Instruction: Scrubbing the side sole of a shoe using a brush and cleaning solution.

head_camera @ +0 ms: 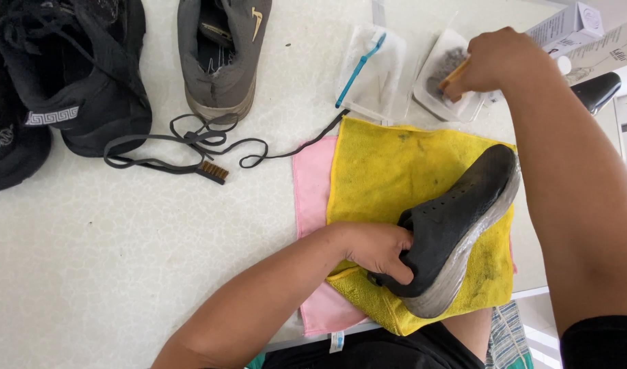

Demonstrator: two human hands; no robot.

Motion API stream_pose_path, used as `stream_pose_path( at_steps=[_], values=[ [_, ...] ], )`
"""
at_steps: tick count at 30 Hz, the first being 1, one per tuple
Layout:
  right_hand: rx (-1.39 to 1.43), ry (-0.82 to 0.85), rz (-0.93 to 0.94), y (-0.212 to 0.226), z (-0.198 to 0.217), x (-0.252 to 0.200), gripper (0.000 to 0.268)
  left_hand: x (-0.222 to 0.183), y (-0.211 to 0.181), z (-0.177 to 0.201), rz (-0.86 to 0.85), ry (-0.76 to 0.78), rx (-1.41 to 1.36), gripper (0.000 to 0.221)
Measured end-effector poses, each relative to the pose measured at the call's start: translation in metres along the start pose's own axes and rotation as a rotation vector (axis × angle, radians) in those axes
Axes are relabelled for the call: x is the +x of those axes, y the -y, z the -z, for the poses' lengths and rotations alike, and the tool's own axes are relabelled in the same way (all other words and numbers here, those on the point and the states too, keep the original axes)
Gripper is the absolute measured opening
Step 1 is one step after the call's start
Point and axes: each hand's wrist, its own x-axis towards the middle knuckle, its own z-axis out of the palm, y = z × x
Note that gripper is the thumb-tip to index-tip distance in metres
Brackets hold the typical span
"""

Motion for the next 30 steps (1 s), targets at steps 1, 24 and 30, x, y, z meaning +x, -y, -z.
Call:
stream_pose_path(
  at_steps=[1,24,30],
  values=[
    [0.004,-0.005,-0.004,-0.001,0.008,-0.008,0.083,0.001,0.000,0.004,0.000,-0.001,0.007,0.030],
    [0.031,0.038,0.000,0.009,0.011,-0.012,0.073,-0.006,-0.007,0.001,0.005,-0.001,-0.009,0.044],
    [0.212,0.042,-0.030,0.017,0.024,-0.037,0.091,-0.002,-0.001,0.000,-0.033,0.002,-0.008,0.041]
  ],
)
